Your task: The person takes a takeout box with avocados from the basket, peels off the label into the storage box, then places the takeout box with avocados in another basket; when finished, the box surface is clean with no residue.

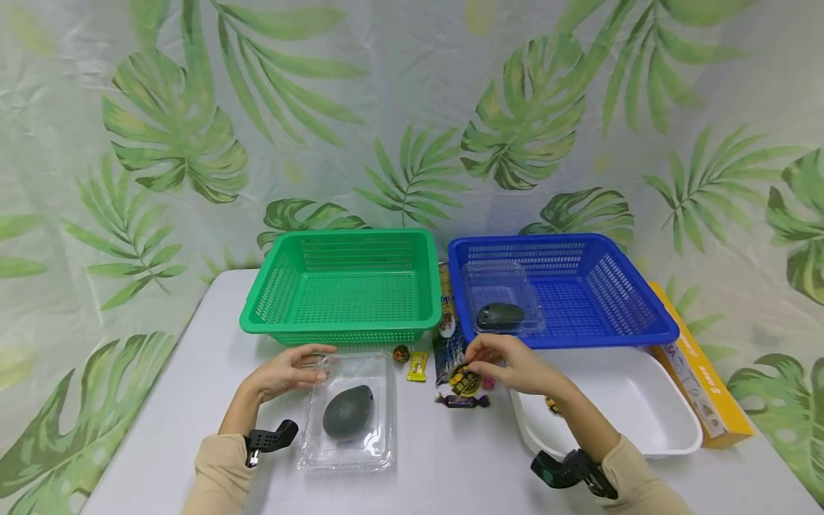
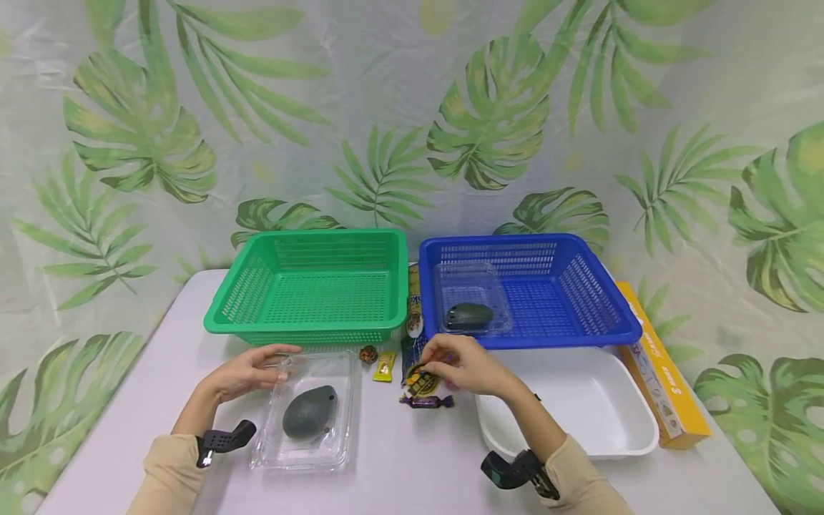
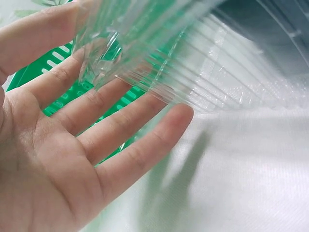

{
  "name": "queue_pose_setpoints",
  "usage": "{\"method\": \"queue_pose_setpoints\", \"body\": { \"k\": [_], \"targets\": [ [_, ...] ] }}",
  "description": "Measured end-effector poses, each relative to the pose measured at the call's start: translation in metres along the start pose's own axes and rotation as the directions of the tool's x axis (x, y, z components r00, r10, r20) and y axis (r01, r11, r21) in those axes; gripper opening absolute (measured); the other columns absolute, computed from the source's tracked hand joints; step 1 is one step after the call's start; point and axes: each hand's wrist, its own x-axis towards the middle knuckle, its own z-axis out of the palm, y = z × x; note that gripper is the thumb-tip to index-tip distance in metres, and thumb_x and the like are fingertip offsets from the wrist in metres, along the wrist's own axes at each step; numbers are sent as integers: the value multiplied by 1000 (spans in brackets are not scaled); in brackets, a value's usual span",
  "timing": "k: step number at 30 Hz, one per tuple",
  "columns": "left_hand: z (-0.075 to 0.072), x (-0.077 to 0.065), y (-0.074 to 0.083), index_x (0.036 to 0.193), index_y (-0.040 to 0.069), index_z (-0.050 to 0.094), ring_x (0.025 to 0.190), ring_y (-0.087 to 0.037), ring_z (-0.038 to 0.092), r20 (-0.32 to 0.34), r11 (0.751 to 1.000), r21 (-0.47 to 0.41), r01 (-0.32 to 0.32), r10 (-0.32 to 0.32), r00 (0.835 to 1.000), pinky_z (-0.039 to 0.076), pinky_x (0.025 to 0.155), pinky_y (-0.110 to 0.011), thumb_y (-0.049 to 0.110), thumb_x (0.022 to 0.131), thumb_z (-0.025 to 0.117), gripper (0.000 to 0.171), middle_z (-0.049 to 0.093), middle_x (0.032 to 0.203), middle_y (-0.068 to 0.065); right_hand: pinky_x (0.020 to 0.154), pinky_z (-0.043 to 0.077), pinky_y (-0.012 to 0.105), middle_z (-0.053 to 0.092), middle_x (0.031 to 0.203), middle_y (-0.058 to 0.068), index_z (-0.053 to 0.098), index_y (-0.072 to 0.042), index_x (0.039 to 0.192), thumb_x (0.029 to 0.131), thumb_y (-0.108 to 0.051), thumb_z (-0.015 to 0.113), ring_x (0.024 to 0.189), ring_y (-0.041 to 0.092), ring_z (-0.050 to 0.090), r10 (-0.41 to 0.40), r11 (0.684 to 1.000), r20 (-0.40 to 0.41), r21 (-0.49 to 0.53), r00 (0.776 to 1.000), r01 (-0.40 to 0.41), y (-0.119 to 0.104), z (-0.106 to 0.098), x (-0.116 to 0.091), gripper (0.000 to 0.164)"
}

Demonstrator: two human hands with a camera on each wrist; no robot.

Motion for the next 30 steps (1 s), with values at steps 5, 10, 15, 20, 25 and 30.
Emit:
{"method": "queue_pose_setpoints", "body": {
  "k": [5, 10, 15, 20, 25, 30],
  "targets": [
    [1, 0, 0, 141, -10, 29, 115, -27, 52, -6, 1000, 1, -2, 2, 1000, 51, 90, -35, 7, 87, 65, 67, 35, 139, -33, 69, 53, 26, 64, 90, 8, 61, 0, 98, 92, -1, 57, 79, 11, 61, 90, 995, -130, -31, 987, -95, 24, -29, -37, 7],
    [1, -1, 0, 141, -10, 29, 114, -25, 53, -7, 1000, 9, -1, 1, 1000, 51, 89, -35, 8, 87, 65, 67, 38, 138, -32, 67, 53, 22, 64, 90, 9, 61, 3, 99, 91, 3, 57, 80, 6, 60, 119, 986, -228, -88, 966, -142, 39, -50, -70, 9],
    [1, 0, -1, 141, -10, 30, 114, -26, 53, -4, 1000, 9, -6, 6, 1000, 51, 89, -35, 7, 87, 65, 66, 36, 138, -33, 67, 52, 20, 64, 90, 8, 61, 3, 99, 91, 2, 57, 80, 3, 60, 172, 971, -273, -114, 946, -210, 48, -62, -98, 8],
    [1, 0, -1, 141, -10, 30, 114, -27, 53, -7, 1000, 8, -6, 6, 1000, 51, 88, -34, 6, 88, 64, 65, 36, 139, -33, 66, 51, 18, 65, 88, 7, 62, 4, 97, 89, 3, 60, 79, 0, 59, 191, 950, -313, -181, 930, -256, 59, -70, -118, 8],
    [2, -1, 0, 140, -10, 30, 112, -26, 54, -9, 1000, 8, -3, 3, 1000, 52, 87, -34, 6, 87, 65, 66, 36, 138, -34, 64, 51, 19, 64, 85, 10, 64, 3, 93, 86, 5, 62, 75, -2, 56, 200, 914, -342, -272, 918, -301, 70, -77, -134, 7],
    [1, -1, 1, 141, -10, 30, 111, -24, 55, -15, 1000, 8, 6, -6, 1000, 52, 87, -34, 7, 87, 65, 66, 36, 139, -33, 62, 51, 21, 63, 82, 12, 65, 2, 89, 86, 3, 64, 72, 0, 53, 286, 853, -355, -328, 890, -405, 81, -81, -142, 4]
  ]
}}
